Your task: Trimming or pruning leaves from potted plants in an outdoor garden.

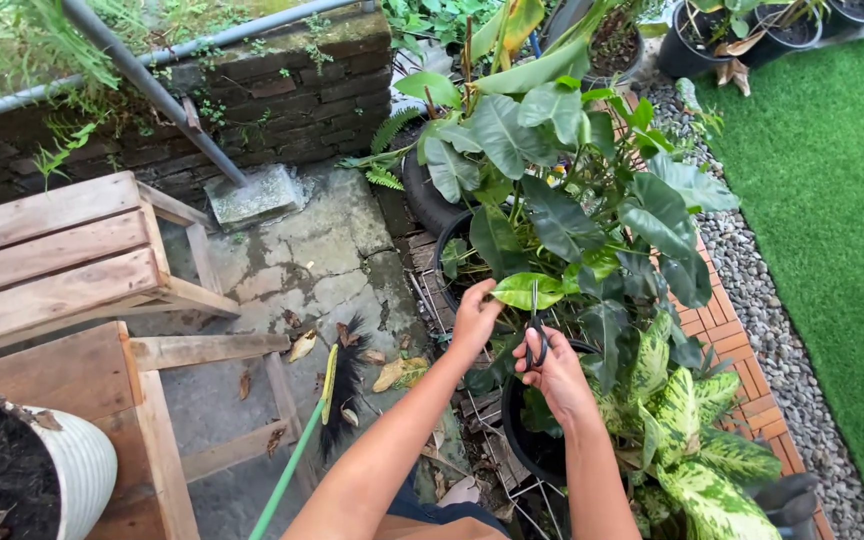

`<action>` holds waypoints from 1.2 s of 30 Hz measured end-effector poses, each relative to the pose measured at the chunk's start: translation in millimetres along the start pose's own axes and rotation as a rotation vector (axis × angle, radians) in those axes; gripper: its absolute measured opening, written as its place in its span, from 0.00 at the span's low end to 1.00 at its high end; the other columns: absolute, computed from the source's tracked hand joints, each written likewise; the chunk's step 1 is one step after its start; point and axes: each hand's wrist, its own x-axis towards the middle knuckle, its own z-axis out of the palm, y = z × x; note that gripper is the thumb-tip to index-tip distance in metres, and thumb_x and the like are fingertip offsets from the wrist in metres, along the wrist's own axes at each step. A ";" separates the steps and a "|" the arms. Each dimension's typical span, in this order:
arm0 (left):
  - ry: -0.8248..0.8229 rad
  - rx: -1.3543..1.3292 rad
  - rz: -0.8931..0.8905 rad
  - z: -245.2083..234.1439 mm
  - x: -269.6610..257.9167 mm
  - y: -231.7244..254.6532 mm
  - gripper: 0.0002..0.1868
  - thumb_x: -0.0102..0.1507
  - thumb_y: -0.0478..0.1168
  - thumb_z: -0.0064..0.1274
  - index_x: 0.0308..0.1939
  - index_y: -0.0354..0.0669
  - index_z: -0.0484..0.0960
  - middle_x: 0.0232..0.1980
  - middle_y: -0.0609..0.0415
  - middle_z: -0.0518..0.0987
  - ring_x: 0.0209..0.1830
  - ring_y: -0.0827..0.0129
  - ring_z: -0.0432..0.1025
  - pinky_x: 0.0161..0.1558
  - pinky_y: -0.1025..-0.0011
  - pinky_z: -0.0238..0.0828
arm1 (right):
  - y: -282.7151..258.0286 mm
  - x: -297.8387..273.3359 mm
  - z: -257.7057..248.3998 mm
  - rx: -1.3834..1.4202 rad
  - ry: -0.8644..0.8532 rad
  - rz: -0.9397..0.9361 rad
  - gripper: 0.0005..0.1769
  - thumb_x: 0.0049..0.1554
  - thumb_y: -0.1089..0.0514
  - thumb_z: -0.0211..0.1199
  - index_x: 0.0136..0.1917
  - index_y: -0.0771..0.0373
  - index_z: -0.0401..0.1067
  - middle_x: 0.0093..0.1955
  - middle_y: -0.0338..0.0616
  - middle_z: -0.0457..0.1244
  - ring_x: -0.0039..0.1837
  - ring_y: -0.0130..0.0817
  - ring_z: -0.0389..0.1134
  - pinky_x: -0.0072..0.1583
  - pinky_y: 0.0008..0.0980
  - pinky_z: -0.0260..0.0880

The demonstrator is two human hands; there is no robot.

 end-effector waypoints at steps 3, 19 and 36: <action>0.018 0.032 0.061 -13.6 7.4 -19.0 0.28 0.64 0.44 0.58 0.64 0.30 0.76 0.68 0.45 0.71 0.54 0.64 0.77 0.57 0.69 0.73 | -7.3 -12.9 -2.5 0.026 -0.003 -0.081 0.20 0.61 0.48 0.61 0.60 0.61 0.66 0.41 0.40 0.66 0.38 0.25 0.67 0.35 0.22 0.65; 0.148 0.026 -0.156 -52.5 -5.3 -1.6 0.34 0.63 0.48 0.55 0.68 0.32 0.70 0.70 0.48 0.68 0.46 0.67 0.78 0.45 0.69 0.74 | 1.0 16.9 -5.6 -0.034 0.031 0.023 0.21 0.61 0.43 0.61 0.58 0.60 0.67 0.41 0.41 0.67 0.37 0.25 0.67 0.36 0.22 0.66; 0.179 -0.028 -0.181 -56.3 -19.8 -13.2 0.31 0.63 0.44 0.55 0.67 0.31 0.72 0.69 0.48 0.69 0.44 0.67 0.79 0.45 0.68 0.75 | 22.9 -23.5 6.4 -0.144 -0.066 0.116 0.22 0.60 0.41 0.62 0.57 0.59 0.67 0.39 0.37 0.67 0.37 0.22 0.67 0.36 0.21 0.66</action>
